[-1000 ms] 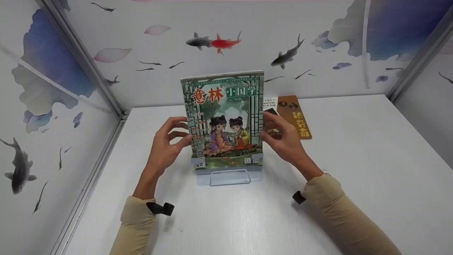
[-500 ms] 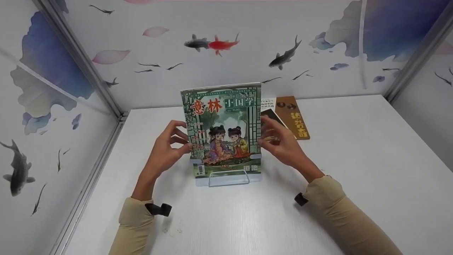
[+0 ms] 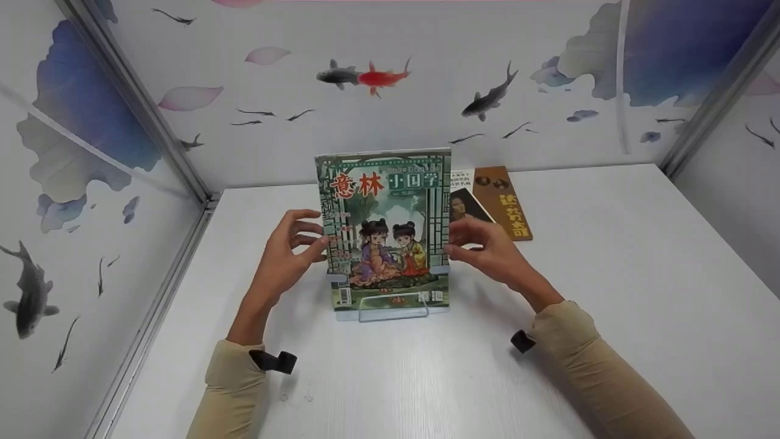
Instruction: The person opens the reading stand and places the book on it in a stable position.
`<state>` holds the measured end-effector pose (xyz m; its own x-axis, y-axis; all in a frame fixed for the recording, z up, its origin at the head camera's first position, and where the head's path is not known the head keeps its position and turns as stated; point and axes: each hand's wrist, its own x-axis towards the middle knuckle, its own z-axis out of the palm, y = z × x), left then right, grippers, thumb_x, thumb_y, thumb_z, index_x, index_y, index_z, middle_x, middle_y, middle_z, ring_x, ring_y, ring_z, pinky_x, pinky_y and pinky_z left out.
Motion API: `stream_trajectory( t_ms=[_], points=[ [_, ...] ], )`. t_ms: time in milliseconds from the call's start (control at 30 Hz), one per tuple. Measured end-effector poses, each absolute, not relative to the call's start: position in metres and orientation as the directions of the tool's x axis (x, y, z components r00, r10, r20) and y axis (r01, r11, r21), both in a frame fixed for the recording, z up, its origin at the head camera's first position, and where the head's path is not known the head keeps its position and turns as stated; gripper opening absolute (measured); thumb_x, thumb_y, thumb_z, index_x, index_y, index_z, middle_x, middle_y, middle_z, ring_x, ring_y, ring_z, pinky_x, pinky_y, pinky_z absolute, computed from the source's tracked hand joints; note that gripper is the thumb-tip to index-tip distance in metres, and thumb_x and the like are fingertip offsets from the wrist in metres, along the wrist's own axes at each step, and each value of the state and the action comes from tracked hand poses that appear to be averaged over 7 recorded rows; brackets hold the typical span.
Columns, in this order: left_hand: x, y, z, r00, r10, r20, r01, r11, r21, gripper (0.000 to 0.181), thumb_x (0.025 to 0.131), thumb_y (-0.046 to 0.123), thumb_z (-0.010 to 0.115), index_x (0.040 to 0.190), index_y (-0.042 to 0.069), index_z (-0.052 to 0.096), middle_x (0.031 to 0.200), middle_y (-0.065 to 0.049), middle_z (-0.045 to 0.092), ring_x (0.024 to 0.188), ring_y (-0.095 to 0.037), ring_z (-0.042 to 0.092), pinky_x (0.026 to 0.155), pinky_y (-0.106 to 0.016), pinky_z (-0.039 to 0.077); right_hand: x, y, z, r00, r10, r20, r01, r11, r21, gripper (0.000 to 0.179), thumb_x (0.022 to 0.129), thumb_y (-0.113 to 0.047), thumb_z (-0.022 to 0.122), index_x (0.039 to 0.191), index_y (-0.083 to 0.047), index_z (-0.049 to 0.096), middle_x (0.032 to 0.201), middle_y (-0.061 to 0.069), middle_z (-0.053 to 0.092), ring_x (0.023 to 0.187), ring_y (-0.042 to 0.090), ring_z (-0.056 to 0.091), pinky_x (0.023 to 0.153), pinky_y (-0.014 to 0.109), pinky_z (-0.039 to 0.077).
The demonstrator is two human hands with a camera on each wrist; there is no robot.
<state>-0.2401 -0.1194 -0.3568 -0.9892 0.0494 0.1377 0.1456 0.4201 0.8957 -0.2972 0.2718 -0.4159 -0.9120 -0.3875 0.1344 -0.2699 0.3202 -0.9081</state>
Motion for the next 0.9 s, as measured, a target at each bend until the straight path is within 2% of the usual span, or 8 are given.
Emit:
stream_trajectory(
  t_ms=[167,300,400,567,900],
  points=[
    [-0.241,-0.119,-0.359,-0.99,0.086,0.109,0.136,0.475,0.869,0.041,0.103,0.028,0.076,0.141,0.016,0.063,0.139,-0.007,0.065,0.125,-0.027,0.07,0.096,-0.04,0.066,-0.299,0.278,-0.416,-0.892,-0.446,0.071,-0.236,0.326,-0.915,0.041,0.098,-0.036,0.082,0.133,-0.018,0.072,0.124,0.006,0.074,0.115,0.025,0.073,0.101,0.043,0.063],
    [-0.24,-0.119,-0.359,-0.991,0.091,0.1,0.131,0.472,0.872,0.04,0.104,0.028,0.076,0.14,0.016,0.064,0.139,-0.007,0.066,0.127,-0.027,0.07,0.097,-0.041,0.066,-0.299,0.282,-0.415,-0.832,-0.554,0.019,-0.236,0.323,-0.917,0.052,0.093,-0.035,0.087,0.137,-0.017,0.067,0.129,0.007,0.072,0.119,0.026,0.072,0.102,0.04,0.062],
    [-0.241,-0.119,-0.36,-0.992,0.089,0.091,0.122,0.467,0.876,0.04,0.104,0.028,0.076,0.139,0.015,0.063,0.137,-0.008,0.066,0.126,-0.029,0.07,0.096,-0.041,0.066,-0.299,0.283,-0.415,-0.8,-0.6,-0.01,-0.242,0.337,-0.91,0.053,0.091,-0.031,0.09,0.134,-0.016,0.065,0.128,0.008,0.071,0.12,0.027,0.073,0.103,0.041,0.063],
    [-0.24,-0.121,-0.36,-0.993,0.082,0.087,0.115,0.466,0.877,0.039,0.103,0.027,0.076,0.138,0.015,0.064,0.136,-0.009,0.065,0.125,-0.029,0.071,0.094,-0.039,0.067,-0.299,0.28,-0.417,-0.815,-0.579,-0.004,-0.249,0.357,-0.9,0.043,0.092,-0.028,0.09,0.126,-0.014,0.067,0.122,0.01,0.07,0.118,0.028,0.073,0.103,0.043,0.063],
    [-0.24,-0.134,-0.357,-0.989,0.125,0.081,0.131,0.471,0.872,0.04,0.101,0.027,0.079,0.136,0.014,0.065,0.127,-0.013,0.068,0.118,-0.031,0.073,0.086,-0.038,0.068,-0.293,0.269,-0.42,-0.844,-0.534,0.039,-0.265,0.354,-0.897,0.04,0.091,-0.026,0.09,0.124,-0.016,0.07,0.116,0.007,0.074,0.112,0.023,0.075,0.103,0.049,0.061]
  ],
)
